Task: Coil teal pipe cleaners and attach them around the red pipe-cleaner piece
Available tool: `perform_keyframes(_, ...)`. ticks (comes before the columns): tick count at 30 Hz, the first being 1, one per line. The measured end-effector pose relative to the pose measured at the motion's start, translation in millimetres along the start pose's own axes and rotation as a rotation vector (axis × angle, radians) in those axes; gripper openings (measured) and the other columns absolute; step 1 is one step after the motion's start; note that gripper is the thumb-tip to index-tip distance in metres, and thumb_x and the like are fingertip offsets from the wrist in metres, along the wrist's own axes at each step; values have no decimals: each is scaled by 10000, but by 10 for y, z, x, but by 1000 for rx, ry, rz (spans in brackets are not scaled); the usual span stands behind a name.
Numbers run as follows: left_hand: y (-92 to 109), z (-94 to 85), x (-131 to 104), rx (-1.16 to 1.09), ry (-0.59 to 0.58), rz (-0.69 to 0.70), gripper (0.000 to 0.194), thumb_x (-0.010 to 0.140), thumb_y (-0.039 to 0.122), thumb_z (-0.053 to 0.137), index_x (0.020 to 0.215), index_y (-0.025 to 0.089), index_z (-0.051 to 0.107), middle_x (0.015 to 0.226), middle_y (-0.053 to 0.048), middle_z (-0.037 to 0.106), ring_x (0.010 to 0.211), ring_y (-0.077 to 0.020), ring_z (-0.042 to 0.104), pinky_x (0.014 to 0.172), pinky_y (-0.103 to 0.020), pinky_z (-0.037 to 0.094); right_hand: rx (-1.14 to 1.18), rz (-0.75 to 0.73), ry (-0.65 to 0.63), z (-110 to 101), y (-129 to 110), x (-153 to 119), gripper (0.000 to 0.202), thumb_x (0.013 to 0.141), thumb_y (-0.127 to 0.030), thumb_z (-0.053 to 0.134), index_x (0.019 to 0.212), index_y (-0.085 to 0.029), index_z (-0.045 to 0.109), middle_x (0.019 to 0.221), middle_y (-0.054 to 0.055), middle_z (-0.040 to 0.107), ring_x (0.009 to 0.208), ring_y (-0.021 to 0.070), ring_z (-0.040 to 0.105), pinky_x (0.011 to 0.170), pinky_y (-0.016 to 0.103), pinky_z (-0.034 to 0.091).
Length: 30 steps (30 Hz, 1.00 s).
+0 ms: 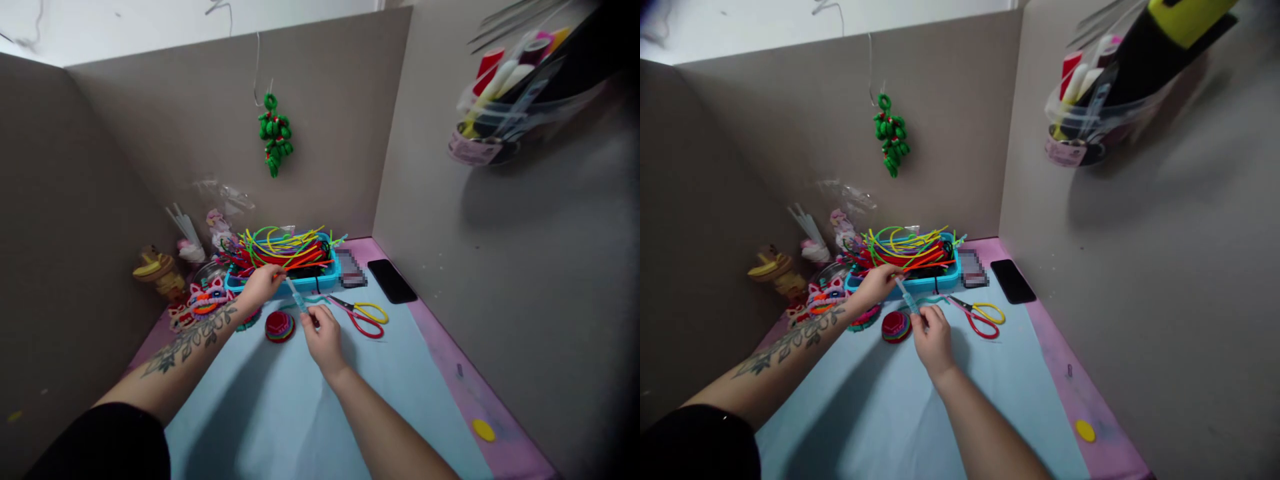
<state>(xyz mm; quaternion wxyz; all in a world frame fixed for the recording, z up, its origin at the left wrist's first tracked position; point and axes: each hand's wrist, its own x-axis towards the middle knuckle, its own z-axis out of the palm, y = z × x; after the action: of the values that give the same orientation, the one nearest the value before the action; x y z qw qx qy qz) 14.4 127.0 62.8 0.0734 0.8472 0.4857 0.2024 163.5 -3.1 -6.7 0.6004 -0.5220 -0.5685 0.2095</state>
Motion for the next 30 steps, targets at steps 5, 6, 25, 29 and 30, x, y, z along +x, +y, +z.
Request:
perform_keyframes(5,321,34,919,117,-49,193,321,876,217,424,1060,200,687,1084,-89,693,1020,-213,618,920,-298,435,136,146,237,-26,75,16,229,915,-369,421,882,-185,552,745,16,533,699,153,509,657,267,412)
perform_keyframes(6,388,79,1114,167,-93,175,334,879,211,419,1090,215,678,1108,-83,686,1035,-210,614,925,-293,431,157,178,254,-32,89,23,245,917,-386,417,894,-183,553,732,10,529,686,151,509,650,266,414)
perform_keyframes(25,143,418,1908,-25,56,-95,196,742,296,596,880,198,694,900,-109,700,885,-241,633,794,-336,466,197,188,122,24,24,-13,177,906,-323,435,833,-198,537,792,21,553,751,154,522,702,271,429)
perform_keyframes(29,104,275,1893,-192,196,-148,163,733,288,596,827,169,655,806,-87,690,726,-185,617,692,-295,471,195,164,116,16,9,-10,188,903,-331,437,826,-194,541,771,16,544,718,146,511,671,259,426)
perform_keyframes(30,101,242,1896,-230,233,-156,147,726,282,599,809,169,643,787,-78,684,708,-174,609,684,-288,470,194,159,123,13,5,-6,189,902,-333,441,822,-194,541,761,13,541,704,142,506,657,255,424)
